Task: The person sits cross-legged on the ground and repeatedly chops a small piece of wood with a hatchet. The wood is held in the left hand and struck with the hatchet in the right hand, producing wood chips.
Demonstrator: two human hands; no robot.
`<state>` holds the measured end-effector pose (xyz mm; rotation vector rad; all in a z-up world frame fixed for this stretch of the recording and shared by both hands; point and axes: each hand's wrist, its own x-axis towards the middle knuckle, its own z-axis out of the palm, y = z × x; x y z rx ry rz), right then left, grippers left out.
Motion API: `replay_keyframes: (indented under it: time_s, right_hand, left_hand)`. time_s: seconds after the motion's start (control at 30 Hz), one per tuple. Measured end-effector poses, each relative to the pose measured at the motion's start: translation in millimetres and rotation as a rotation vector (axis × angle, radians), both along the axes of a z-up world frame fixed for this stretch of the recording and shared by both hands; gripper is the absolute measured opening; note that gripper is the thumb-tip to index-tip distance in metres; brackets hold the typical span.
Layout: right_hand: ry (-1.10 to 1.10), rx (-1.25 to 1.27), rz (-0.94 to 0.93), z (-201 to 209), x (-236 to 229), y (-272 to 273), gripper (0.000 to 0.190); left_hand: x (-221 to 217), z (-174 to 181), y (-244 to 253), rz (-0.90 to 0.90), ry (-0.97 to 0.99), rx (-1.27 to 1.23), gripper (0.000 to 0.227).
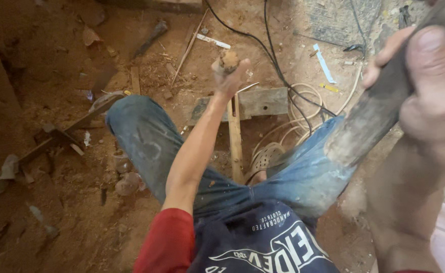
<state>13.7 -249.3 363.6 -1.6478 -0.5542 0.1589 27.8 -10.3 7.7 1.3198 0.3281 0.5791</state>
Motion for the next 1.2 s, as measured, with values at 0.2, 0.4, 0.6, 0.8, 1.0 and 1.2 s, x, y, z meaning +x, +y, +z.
replay_keyframes:
  time_s: [0.2, 0.4, 0.6, 0.8, 1.0, 1.2]
  right_hand:
    - [-0.146, -0.004, 0.194, -38.8, 12.4, 8.2, 0.030]
    - [-0.040, -0.075, 0.244, -81.3, 17.7, 16.1, 0.023]
    - [-0.083, -0.142, 0.281, -94.3, 20.3, 27.7, 0.016]
    - [0.003, -0.161, 0.260, -92.8, 14.5, 34.1, 0.015]
    - [-0.079, -0.260, 0.196, -97.1, 16.1, 35.5, 0.018]
    - [-0.430, -0.714, 0.124, -132.9, 13.6, 61.1, 0.039]
  left_hand:
    - [8.0, 1.4, -6.0, 0.062, -0.082, 0.239, 0.023]
    - [3.4, 3.2, -2.3, 0.093, -0.185, 0.231, 0.024]
    - [13.0, -1.0, -2.5, 0.077, -0.133, 0.255, 0.019]
    - [12.7, -0.8, -3.1, 0.050, -0.103, 0.281, 0.023]
    - [13.1, 10.5, -4.8, 0.031, -0.033, 0.381, 0.025]
    - [4.4, 2.8, -22.2, -0.144, -0.161, 0.491, 0.036]
